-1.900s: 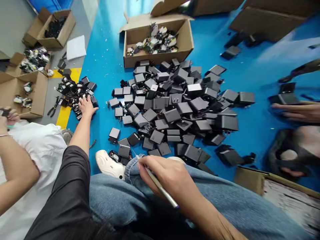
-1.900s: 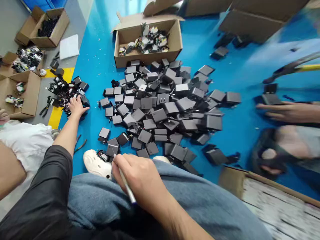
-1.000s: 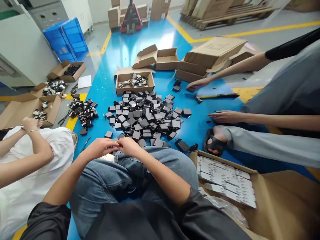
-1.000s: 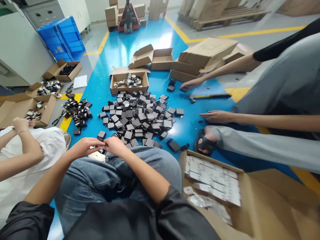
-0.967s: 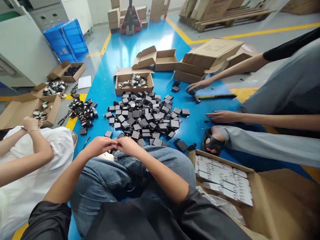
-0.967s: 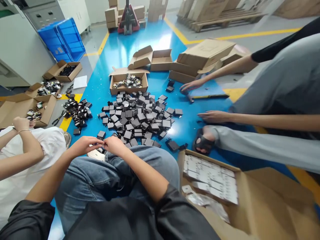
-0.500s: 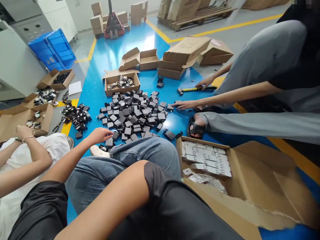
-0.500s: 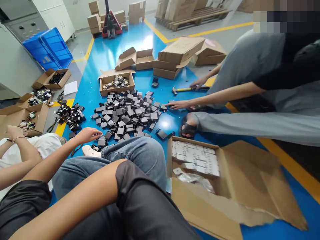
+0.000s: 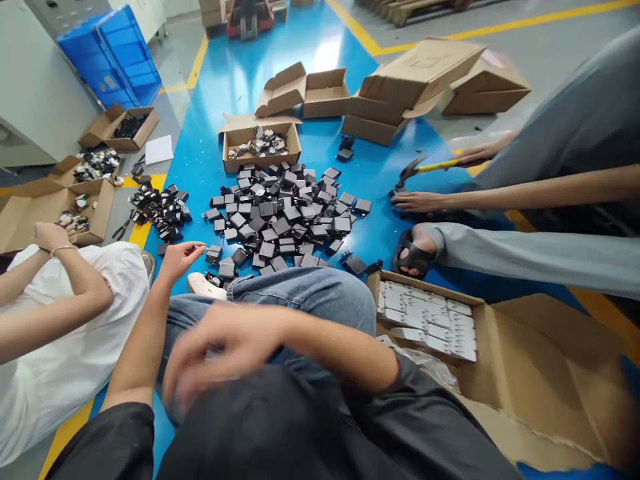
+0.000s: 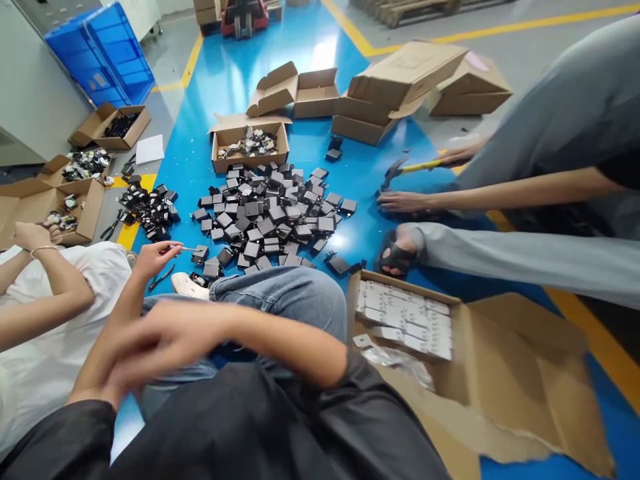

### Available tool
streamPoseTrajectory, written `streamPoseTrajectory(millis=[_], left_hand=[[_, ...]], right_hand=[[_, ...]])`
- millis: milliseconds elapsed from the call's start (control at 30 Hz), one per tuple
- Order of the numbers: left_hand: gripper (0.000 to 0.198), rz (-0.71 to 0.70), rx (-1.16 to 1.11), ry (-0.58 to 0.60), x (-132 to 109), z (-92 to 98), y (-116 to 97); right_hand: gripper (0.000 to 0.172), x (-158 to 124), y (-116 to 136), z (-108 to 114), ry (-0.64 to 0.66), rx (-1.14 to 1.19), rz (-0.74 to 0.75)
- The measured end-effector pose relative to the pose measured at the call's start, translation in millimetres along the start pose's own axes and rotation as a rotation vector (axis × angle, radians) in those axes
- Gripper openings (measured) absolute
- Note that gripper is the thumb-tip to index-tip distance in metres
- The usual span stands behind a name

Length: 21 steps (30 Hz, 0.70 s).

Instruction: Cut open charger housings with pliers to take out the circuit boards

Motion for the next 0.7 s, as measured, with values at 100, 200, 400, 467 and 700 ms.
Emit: streamPoseTrajectory(millis=[100, 200, 400, 467, 700], left_hand=[[0.045, 0.004, -0.067, 0.009, -9, -5.2, -7], [0.04, -0.033, -0.094, 0.036, -9, -16.4, -29], [0.052, -0.101, 0.114, 0.243, 13, -69.7, -41], [0.064, -0.082, 0.332, 0.373, 20, -107.9, -21], [0.046, 0.066, 0.603, 0.511, 23, -192.6, 41]], right_hand=[[0.031, 0, -80, 31, 0.043, -0.273, -0.235], [0.037, -9, -153, 44, 0.152, -0.537, -0.409], [0.028, -34, -206, 67, 0.097, -0.659, -0.513], [0.031, -40, -210, 82, 0.048, -0.686, -0.553], [0.032, -36, -209, 93, -0.023, -0.669, -0.548]])
Point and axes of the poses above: each hand's wrist, its own x-axis towards the middle knuckle, its own z-axis out of the back of the hand, y = z × x, the point moved 10 cm from there along x, towards the middle knuckle, and after that the axes turned 11 degrees about z, right-handed, at the moved point
